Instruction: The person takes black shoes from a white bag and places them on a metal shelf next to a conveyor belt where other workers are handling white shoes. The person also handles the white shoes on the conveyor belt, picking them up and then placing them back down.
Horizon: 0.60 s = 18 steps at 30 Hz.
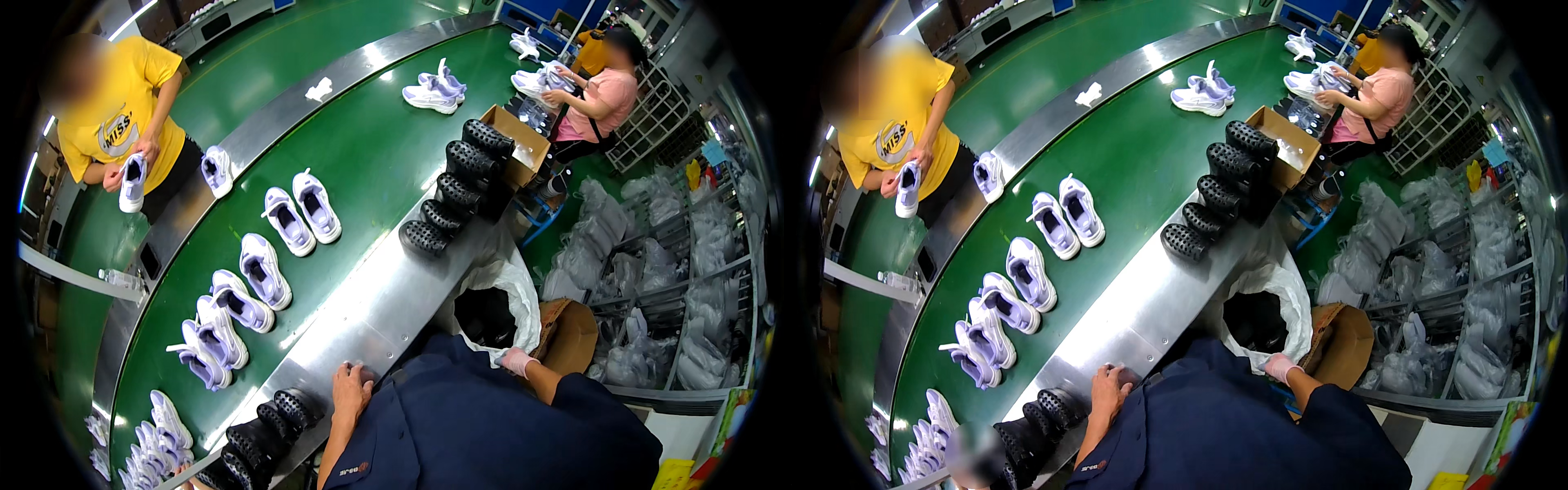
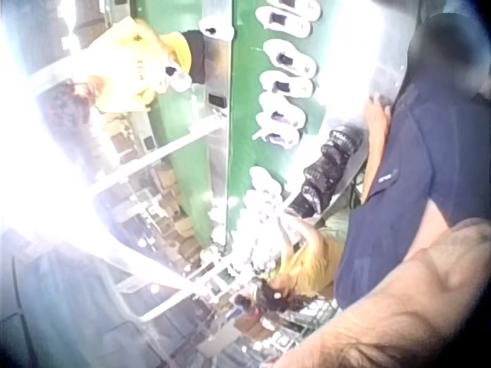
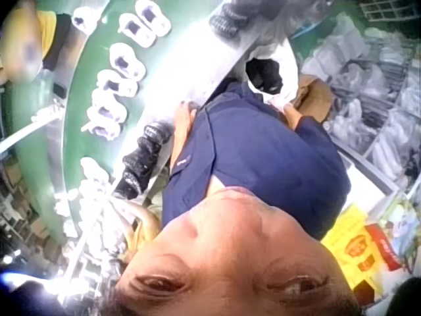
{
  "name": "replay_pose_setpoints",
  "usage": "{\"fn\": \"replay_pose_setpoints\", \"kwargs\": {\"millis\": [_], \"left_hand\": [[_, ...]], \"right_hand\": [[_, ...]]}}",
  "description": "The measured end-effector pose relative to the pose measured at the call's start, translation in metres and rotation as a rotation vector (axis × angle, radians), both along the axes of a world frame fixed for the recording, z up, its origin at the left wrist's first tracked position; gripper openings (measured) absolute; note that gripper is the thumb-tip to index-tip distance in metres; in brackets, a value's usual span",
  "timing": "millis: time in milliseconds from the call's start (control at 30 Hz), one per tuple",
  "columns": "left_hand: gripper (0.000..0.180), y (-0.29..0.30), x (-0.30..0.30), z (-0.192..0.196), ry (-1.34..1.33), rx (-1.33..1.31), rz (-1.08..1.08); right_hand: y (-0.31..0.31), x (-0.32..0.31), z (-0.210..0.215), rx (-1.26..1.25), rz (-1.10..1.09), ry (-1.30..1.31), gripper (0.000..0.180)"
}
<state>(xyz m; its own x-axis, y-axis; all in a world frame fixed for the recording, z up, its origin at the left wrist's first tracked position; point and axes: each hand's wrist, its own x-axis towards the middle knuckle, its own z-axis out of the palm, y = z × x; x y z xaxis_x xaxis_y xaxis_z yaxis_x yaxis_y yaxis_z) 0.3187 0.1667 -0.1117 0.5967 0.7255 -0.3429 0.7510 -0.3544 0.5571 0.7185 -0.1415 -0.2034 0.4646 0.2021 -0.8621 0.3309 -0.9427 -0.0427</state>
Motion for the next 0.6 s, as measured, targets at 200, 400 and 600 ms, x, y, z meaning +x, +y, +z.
{"fn": "replay_pose_setpoints", "kwargs": {"millis": [200,400,600], "left_hand": [[0.051,0.016,0.009,-0.004,0.078,-0.085,-0.017],[0.051,0.025,0.025,-0.006,0.09,-0.103,-0.082],[0.052,0.029,0.042,0.0,0.117,-0.115,-0.201]], "right_hand": [[0.064,0.015,0.039,0.181,0.105,-0.043,0.047],[0.088,0.03,0.062,0.427,0.135,-0.157,0.049],[-0.024,0.002,0.02,0.129,0.766,-0.129,0.029]]}}
